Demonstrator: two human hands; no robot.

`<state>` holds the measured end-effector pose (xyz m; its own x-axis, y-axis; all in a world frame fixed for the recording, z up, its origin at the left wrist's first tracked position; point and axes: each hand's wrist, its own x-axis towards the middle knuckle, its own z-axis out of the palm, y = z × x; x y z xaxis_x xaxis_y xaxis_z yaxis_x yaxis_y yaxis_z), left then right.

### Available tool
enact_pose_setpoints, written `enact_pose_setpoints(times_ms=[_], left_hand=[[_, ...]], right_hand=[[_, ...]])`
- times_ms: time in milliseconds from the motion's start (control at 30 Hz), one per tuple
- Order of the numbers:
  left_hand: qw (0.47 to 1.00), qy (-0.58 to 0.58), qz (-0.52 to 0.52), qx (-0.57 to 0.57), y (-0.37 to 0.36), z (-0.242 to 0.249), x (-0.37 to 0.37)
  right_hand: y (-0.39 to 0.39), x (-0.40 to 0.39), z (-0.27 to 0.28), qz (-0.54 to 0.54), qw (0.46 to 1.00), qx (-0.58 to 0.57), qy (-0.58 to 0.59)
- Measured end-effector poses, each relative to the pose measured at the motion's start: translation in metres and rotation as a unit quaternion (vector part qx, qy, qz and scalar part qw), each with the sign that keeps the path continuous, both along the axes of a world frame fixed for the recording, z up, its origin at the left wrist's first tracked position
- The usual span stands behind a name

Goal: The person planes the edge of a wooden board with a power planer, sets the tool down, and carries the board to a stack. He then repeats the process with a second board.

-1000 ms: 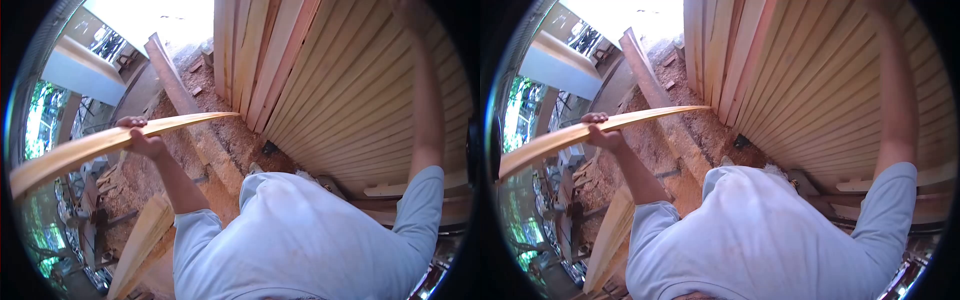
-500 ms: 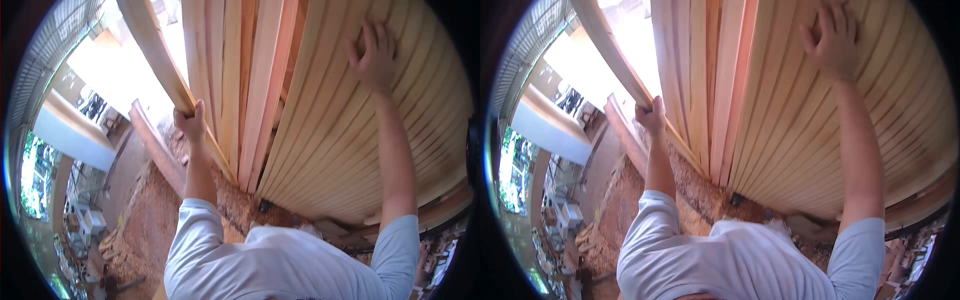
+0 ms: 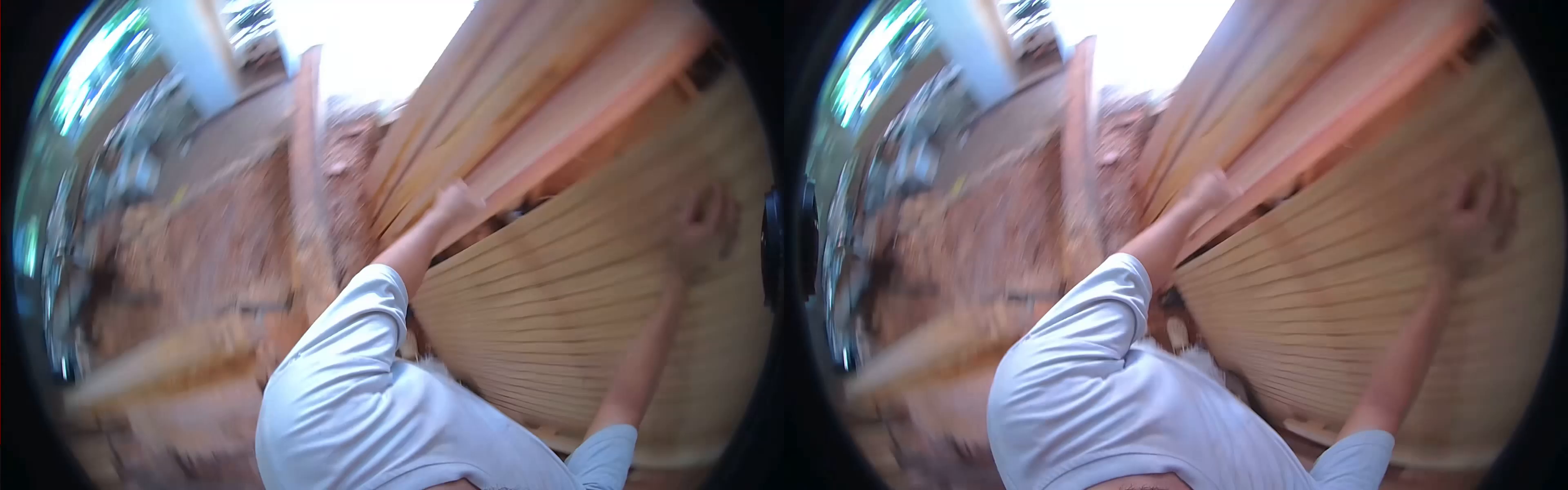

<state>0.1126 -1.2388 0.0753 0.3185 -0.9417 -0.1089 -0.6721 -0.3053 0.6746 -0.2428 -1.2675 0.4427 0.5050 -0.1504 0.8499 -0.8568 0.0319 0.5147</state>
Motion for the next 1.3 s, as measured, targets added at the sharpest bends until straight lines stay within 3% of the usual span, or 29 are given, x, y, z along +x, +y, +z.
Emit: enact_pose_setpoints(times_ms=[33, 67, 100, 200, 233, 267, 300, 333, 367, 400, 433, 500, 533, 567, 633, 667, 800, 867, 933, 1000, 1033, 1067, 1133, 1167, 1233, 1267, 1300], left_hand=[[0.997, 0.07, 0.008, 0.043, 0.075, -0.014, -0.016], [0.988, 0.109, -0.057, 0.094, 0.121, -0.098, -0.023], [0.984, 0.075, -0.101, 0.128, 0.194, -0.14, -0.03], [0.95, 0.16, 0.07, 0.258, 0.4, -0.128, -0.055], [0.934, 0.188, 0.104, 0.284, 0.464, -0.122, -0.061], [0.916, 0.216, 0.125, 0.313, 0.502, -0.068, -0.061], [0.898, 0.192, 0.205, 0.34, 0.537, -0.059, -0.073], [0.873, 0.234, 0.293, 0.311, 0.567, -0.05, -0.082], [0.843, 0.269, 0.376, 0.275, 0.593, -0.04, -0.088], [0.836, 0.263, 0.398, 0.272, 0.61, -0.024, -0.098], [0.823, 0.246, 0.474, 0.193, 0.623, -0.003, -0.116], [0.803, 0.204, 0.553, 0.092, 0.643, 0.023, -0.153], [0.802, 0.187, 0.563, 0.073, 0.65, 0.027, -0.178], [0.762, 0.191, 0.618, 0.022, 0.655, 0.021, -0.208], [0.694, 0.184, 0.695, -0.031, 0.666, 0.007, -0.265], [0.67, 0.174, 0.721, -0.032, 0.675, -0.001, -0.29], [0.518, 0.225, 0.824, 0.034, 0.718, -0.056, -0.39], [0.376, 0.309, 0.868, 0.098, 0.727, -0.047, -0.418], [0.297, 0.248, 0.913, 0.132, 0.733, -0.063, -0.454], [0.196, 0.252, 0.946, 0.057, 0.744, -0.106, -0.495], [0.18, 0.248, 0.95, 0.058, 0.753, -0.132, -0.516], [0.198, 0.251, 0.943, 0.093, 0.766, -0.164, -0.539], [0.298, 0.272, 0.891, 0.208, 0.789, -0.228, -0.582], [0.326, 0.281, 0.872, 0.234, 0.799, -0.243, -0.589], [0.317, 0.321, 0.864, 0.224, 0.821, -0.241, -0.578], [0.279, 0.278, 0.9, 0.185, 0.832, -0.228, -0.56], [0.256, 0.229, 0.925, 0.163, 0.845, -0.217, -0.541]], right_hand=[[-0.009, -0.009, 0.0, 0.053, 0.998, 0.006, 0.015], [-0.019, -0.02, 0.0, 0.104, 0.994, 0.013, 0.031], [-0.033, -0.021, -0.002, 0.145, 0.989, -0.012, 0.036], [-0.049, -0.024, -0.055, 0.245, 0.966, -0.079, -0.034], [-0.044, -0.004, -0.088, 0.313, 0.946, -0.038, -0.073], [-0.032, 0.046, -0.139, 0.403, 0.901, 0.083, -0.138], [-0.009, 0.102, -0.193, 0.495, 0.793, 0.266, -0.234], [0.029, 0.169, -0.249, 0.568, 0.581, 0.471, -0.344], [0.081, 0.23, -0.292, 0.574, 0.371, 0.612, -0.397], [0.139, 0.279, -0.328, 0.541, 0.197, 0.723, -0.382], [0.202, 0.312, -0.338, 0.45, 0.276, 0.827, -0.191], [0.315, 0.365, -0.387, 0.297, 0.09, 0.95, -0.038], [0.37, 0.369, -0.39, 0.286, 0.075, 0.955, 0.018], [0.408, 0.377, -0.386, 0.288, 0.064, 0.945, 0.139], [0.479, 0.399, -0.412, 0.197, -0.041, 0.979, 0.038], [0.503, 0.414, -0.423, 0.206, -0.048, 0.976, 0.058], [0.567, 0.46, -0.441, 0.02, -0.101, 0.961, -0.256], [0.578, 0.474, -0.448, 0.022, -0.129, 0.931, -0.34], [0.587, 0.478, -0.436, -0.009, -0.057, 0.926, -0.373], [0.589, 0.477, -0.441, 0.031, -0.067, 0.93, -0.361], [0.591, 0.481, -0.443, 0.062, -0.077, 0.931, -0.352], [0.589, 0.487, -0.452, 0.07, -0.078, 0.931, -0.351], [0.573, 0.493, -0.471, -0.054, -0.122, 0.946, -0.296], [0.576, 0.486, -0.466, -0.05, -0.114, 0.946, -0.298], [0.592, 0.462, -0.453, -0.072, -0.089, 0.951, -0.288], [0.595, 0.45, -0.449, -0.072, -0.088, 0.949, -0.294], [0.596, 0.436, -0.448, 0.026, -0.16, 0.967, -0.197]])
